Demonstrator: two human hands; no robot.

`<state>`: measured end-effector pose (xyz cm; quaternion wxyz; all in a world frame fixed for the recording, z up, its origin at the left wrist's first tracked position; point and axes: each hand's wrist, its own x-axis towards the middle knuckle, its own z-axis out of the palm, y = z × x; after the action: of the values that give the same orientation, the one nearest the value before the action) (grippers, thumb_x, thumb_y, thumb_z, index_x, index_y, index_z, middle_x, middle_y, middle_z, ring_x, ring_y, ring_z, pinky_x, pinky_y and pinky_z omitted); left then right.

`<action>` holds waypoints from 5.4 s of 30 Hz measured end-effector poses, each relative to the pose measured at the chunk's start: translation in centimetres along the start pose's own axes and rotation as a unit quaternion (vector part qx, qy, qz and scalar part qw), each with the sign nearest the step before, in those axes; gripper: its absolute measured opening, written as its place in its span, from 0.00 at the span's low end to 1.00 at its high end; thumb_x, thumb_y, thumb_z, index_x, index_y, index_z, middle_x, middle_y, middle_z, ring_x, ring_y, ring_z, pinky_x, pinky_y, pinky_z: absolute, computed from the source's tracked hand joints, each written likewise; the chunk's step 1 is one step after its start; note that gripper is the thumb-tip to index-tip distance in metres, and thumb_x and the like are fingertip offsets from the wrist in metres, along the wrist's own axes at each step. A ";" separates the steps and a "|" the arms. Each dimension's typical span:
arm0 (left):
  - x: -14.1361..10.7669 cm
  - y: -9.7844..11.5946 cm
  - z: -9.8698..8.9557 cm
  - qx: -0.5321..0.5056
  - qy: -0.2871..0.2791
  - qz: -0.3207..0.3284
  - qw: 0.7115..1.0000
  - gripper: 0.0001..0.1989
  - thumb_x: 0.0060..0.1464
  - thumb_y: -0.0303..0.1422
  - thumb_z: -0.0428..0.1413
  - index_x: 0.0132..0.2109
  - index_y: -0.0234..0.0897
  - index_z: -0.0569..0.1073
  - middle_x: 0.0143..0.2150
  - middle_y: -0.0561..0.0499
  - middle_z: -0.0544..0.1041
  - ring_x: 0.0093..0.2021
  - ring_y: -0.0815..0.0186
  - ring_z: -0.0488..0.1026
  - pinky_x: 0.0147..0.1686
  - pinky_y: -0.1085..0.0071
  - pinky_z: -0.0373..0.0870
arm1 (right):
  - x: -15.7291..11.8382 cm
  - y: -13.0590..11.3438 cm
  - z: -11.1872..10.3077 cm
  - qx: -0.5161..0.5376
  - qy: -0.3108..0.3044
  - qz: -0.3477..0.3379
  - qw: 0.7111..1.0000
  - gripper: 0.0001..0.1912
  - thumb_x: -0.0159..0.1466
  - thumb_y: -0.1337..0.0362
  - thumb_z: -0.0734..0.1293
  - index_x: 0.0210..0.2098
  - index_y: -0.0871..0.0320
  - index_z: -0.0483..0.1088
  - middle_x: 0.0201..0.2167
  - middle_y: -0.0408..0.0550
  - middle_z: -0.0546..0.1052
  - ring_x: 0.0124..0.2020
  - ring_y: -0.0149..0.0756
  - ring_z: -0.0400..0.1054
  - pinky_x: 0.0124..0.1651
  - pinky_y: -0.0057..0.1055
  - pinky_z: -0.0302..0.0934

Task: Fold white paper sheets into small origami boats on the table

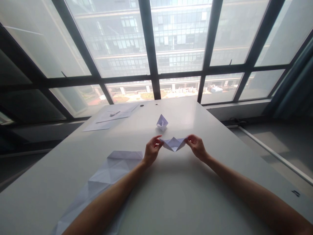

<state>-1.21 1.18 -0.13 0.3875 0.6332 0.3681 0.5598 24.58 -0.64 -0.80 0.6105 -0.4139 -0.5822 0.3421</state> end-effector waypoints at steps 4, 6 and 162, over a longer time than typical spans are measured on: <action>0.3 -0.5 -0.1 -0.011 0.027 -0.016 0.999 0.16 0.53 0.36 0.64 0.47 0.34 0.76 0.34 0.50 0.77 0.37 0.64 0.75 0.37 0.70 0.71 | 0.2 -0.1 -0.3 -0.010 0.015 0.011 1.000 0.18 0.58 0.48 0.73 0.33 0.58 0.73 0.29 0.48 0.76 0.33 0.40 0.71 0.36 0.35 0.66; 0.5 -0.6 -0.2 -0.011 0.044 -0.028 0.999 0.14 0.52 0.37 0.65 0.42 0.34 0.76 0.35 0.49 0.77 0.37 0.63 0.75 0.37 0.70 0.71 | 0.3 -0.1 -0.5 -0.021 0.024 0.016 0.999 0.18 0.58 0.48 0.72 0.33 0.58 0.72 0.28 0.48 0.76 0.33 0.40 0.71 0.36 0.36 0.66; -1.8 1.7 2.7 -0.101 -0.138 -0.206 0.964 0.33 0.56 0.60 0.54 0.27 0.30 0.74 0.20 0.46 0.75 0.21 0.67 0.72 0.24 0.73 0.65 | -2.5 -3.2 1.9 -0.056 -0.237 0.158 0.957 0.23 0.59 0.45 0.69 0.30 0.62 0.74 0.23 0.45 0.75 0.24 0.33 0.65 0.25 0.27 0.55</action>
<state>1.35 -1.38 0.45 0.6033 0.5723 0.3755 0.4094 22.22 -4.04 0.94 0.3695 -0.4411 -0.6555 0.4891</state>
